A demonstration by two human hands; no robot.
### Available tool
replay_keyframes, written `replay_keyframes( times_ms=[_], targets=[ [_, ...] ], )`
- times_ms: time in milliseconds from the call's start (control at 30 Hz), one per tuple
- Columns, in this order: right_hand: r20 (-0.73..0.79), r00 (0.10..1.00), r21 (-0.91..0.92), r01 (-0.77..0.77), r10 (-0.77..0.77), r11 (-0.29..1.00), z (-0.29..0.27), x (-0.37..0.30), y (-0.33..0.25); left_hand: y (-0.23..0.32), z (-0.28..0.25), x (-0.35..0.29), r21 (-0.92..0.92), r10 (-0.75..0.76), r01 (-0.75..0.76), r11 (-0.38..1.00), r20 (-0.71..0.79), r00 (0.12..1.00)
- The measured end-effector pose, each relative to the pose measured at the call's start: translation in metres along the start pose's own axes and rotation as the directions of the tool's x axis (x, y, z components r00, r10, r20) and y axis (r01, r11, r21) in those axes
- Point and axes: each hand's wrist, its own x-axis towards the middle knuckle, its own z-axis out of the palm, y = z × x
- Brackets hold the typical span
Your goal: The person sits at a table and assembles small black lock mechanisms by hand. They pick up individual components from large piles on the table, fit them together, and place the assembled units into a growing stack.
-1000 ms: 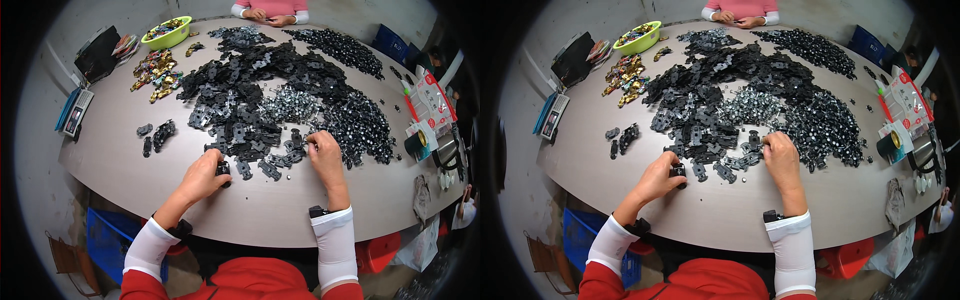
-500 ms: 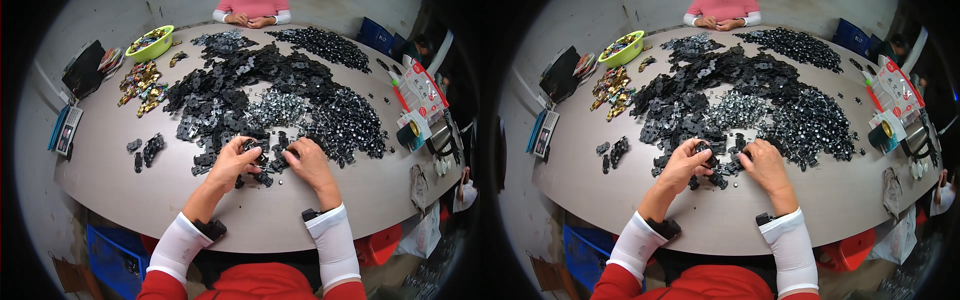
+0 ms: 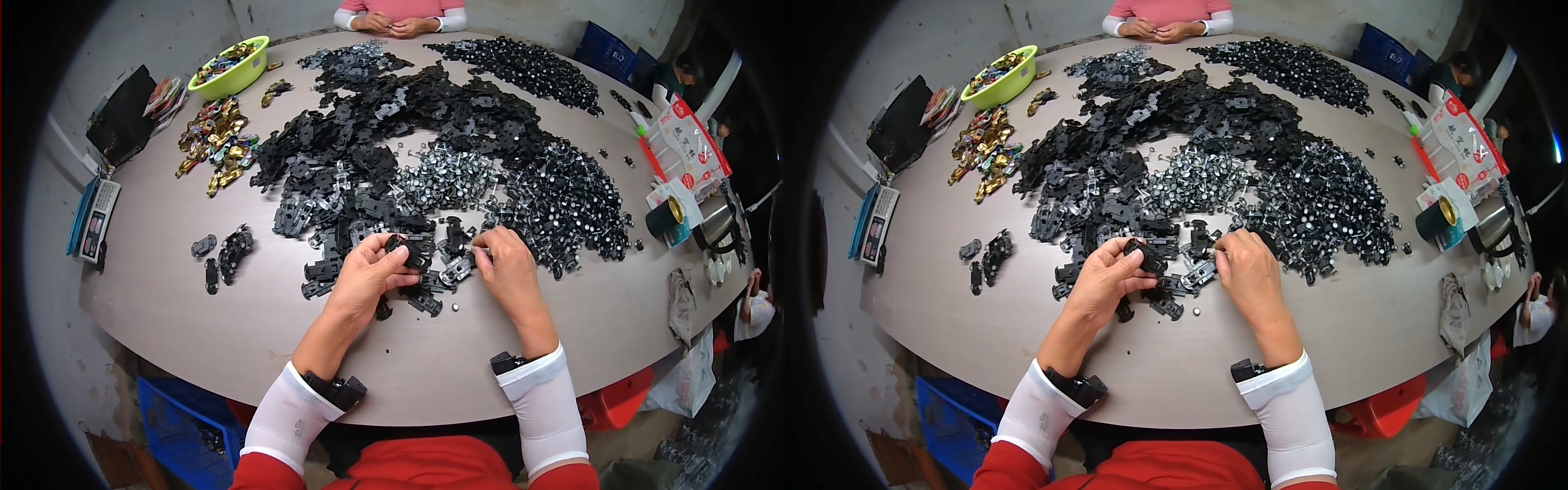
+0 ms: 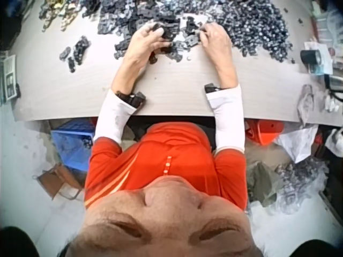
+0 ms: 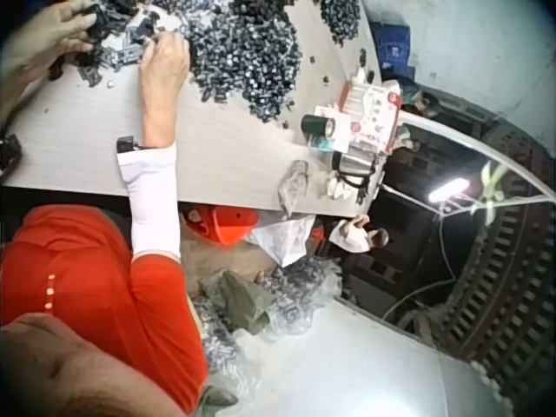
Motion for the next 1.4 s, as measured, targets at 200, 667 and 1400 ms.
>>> replay_keyframes(
  times_ms=[200,667,1400],
  targets=[
    [-0.022,1.0,0.034,-0.019,0.019,0.999,0.0,0.001,-0.006,0.001,0.0,-0.002,-0.014,0.01,-0.01,1.0,0.019,1.0],
    [-0.057,0.998,0.09,0.017,-0.011,0.996,0.012,0.004,-0.005,0.001,0.003,-0.001,0.025,0.019,-0.019,0.999,0.028,0.999],
    [-0.152,0.935,0.268,0.351,-0.32,0.897,0.01,-0.001,-0.055,-0.004,0.005,-0.007,-0.124,0.113,-0.114,0.986,-0.017,0.993]
  ],
)
